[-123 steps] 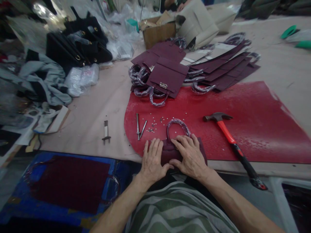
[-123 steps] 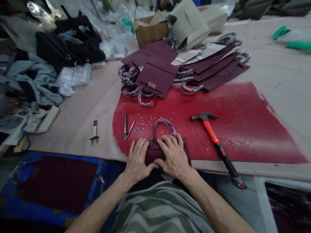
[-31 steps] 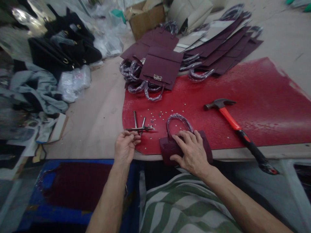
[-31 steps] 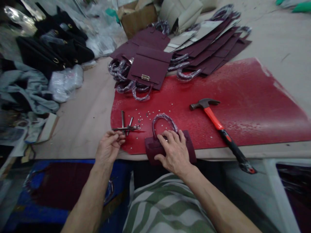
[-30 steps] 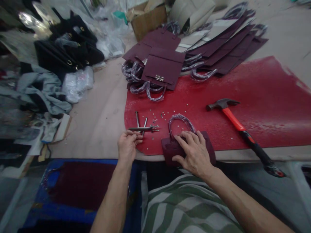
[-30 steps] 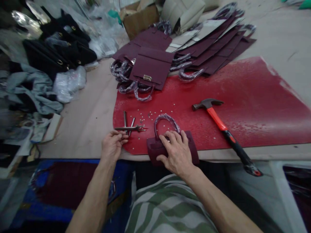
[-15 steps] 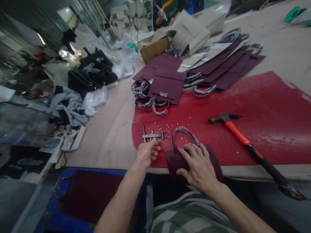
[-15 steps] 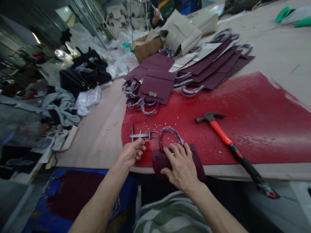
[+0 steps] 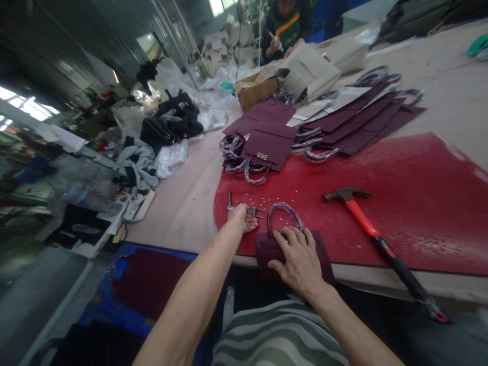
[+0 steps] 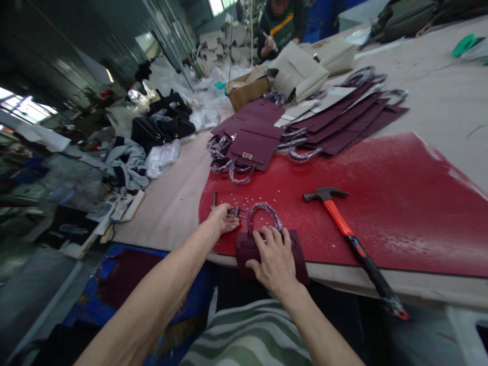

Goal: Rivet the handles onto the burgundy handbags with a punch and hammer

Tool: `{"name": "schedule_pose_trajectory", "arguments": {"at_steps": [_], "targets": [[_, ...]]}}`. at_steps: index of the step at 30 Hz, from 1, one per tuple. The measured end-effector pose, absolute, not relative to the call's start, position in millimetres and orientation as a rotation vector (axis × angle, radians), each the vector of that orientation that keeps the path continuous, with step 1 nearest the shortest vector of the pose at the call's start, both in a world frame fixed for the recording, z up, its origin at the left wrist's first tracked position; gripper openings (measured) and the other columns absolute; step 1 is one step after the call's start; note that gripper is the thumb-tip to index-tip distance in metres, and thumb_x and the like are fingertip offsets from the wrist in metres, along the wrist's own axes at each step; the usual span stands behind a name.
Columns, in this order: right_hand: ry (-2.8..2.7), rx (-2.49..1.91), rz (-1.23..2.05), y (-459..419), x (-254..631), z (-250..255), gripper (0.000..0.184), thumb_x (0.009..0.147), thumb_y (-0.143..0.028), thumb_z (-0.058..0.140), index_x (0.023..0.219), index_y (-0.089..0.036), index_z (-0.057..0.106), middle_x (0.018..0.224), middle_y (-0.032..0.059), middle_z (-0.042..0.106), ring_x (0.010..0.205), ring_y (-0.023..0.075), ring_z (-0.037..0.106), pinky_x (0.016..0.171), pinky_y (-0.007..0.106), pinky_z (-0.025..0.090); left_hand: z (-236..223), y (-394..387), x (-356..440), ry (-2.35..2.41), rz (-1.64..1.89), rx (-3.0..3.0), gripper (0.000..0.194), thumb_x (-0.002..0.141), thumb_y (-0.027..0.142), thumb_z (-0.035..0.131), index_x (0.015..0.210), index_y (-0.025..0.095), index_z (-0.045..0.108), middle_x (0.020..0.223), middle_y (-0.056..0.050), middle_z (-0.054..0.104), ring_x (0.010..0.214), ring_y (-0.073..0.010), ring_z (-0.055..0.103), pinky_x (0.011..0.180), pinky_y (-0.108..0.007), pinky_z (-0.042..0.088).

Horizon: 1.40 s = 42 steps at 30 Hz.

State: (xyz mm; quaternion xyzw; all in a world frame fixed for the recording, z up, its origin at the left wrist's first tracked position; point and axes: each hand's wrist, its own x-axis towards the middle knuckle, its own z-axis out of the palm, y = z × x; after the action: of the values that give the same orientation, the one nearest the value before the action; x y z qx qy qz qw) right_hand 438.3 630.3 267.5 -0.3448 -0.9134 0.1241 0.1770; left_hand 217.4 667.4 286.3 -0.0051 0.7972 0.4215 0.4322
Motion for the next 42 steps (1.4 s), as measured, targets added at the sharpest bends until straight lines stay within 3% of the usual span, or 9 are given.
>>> {"name": "schedule_pose_trajectory", "arguments": {"at_steps": [8,13,16,19,22,25,31,35,42], "targets": [[-2.519,-0.947,0.393,629,442,268,0.063,0.077,-0.046,0.078,0.13,-0.019,0.058,0.133,0.0131,0.057,0.126,0.0336,0.044,0.116,0.056,0.021,281,647,240,2.256,1.141,0.16,0.023,0.085,0.034,0.056,0.078,0.013,0.063,0.056,-0.003,0.061,0.046,-0.0138,0.06,0.044,-0.021,0.046],[-2.501,-0.952,0.388,629,443,269,0.064,0.076,-0.047,0.079,0.129,-0.018,0.059,0.131,0.0134,0.057,0.124,0.0331,0.045,0.115,0.055,0.022,274,628,245,2.309,1.288,0.501,0.023,0.083,0.038,0.06,0.074,0.017,0.063,0.058,0.002,0.061,0.052,-0.0128,0.062,0.047,-0.019,0.047],[-2.503,-0.946,0.354,628,443,266,0.064,0.076,-0.046,0.079,0.129,-0.018,0.059,0.132,0.0142,0.057,0.125,0.0337,0.045,0.115,0.056,0.022,268,617,243,2.281,1.401,0.627,0.019,0.082,0.037,0.061,0.086,0.018,0.065,0.071,0.001,0.068,0.058,-0.0118,0.065,0.051,-0.018,0.049],[-2.507,-0.942,0.325,629,442,264,0.064,0.076,-0.045,0.079,0.13,-0.018,0.059,0.133,0.0139,0.057,0.126,0.0338,0.044,0.116,0.056,0.021,260,607,241,2.174,1.538,0.687,0.028,0.081,0.034,0.063,0.103,0.017,0.06,0.09,-0.004,0.073,0.066,-0.013,0.068,0.051,-0.018,0.049],[-2.519,-0.953,0.326,628,441,264,0.065,0.076,-0.046,0.079,0.131,-0.017,0.059,0.135,0.0137,0.056,0.127,0.0335,0.043,0.116,0.055,0.02,254,598,242,2.058,1.616,0.74,0.031,0.078,0.032,0.066,0.103,0.017,0.054,0.097,-0.007,0.073,0.075,-0.0146,0.071,0.056,-0.018,0.052],[-2.54,-0.958,0.33,628,441,266,0.065,0.077,-0.048,0.078,0.131,-0.018,0.058,0.135,0.013,0.056,0.127,0.0329,0.043,0.116,0.055,0.02,253,590,246,1.918,1.681,0.783,0.035,0.077,0.031,0.069,0.105,0.019,0.052,0.096,-0.006,0.073,0.08,-0.015,0.072,0.063,-0.019,0.055],[-2.572,-0.969,0.333,627,439,266,0.068,0.078,-0.053,0.076,0.133,-0.017,0.057,0.135,0.0133,0.056,0.127,0.0335,0.042,0.116,0.054,0.019,252,578,249,1.823,1.727,0.834,0.036,0.079,0.034,0.07,0.108,0.017,0.057,0.09,-0.004,0.072,0.063,-0.0124,0.067,0.054,-0.02,0.055],[-2.593,-0.987,0.335,627,438,268,0.072,0.076,-0.054,0.078,0.134,-0.017,0.056,0.136,0.0132,0.055,0.127,0.0336,0.042,0.117,0.053,0.018,246,570,250,2.025,1.686,1.017,0.029,0.084,0.033,0.065,0.107,0.017,0.061,0.09,-0.005,0.071,0.067,-0.0138,0.067,0.062,-0.025,0.058],[-2.626,-1.006,0.327,627,436,269,0.074,0.076,-0.055,0.079,0.136,-0.018,0.056,0.137,0.0129,0.054,0.128,0.0336,0.042,0.118,0.053,0.017,250,565,254,2.265,1.54,1.587,0.008,0.084,0.022,0.06,0.09,0.018,0.063,0.084,-0.005,0.068,0.076,-0.0172,0.066,0.075,-0.03,0.056]]}}
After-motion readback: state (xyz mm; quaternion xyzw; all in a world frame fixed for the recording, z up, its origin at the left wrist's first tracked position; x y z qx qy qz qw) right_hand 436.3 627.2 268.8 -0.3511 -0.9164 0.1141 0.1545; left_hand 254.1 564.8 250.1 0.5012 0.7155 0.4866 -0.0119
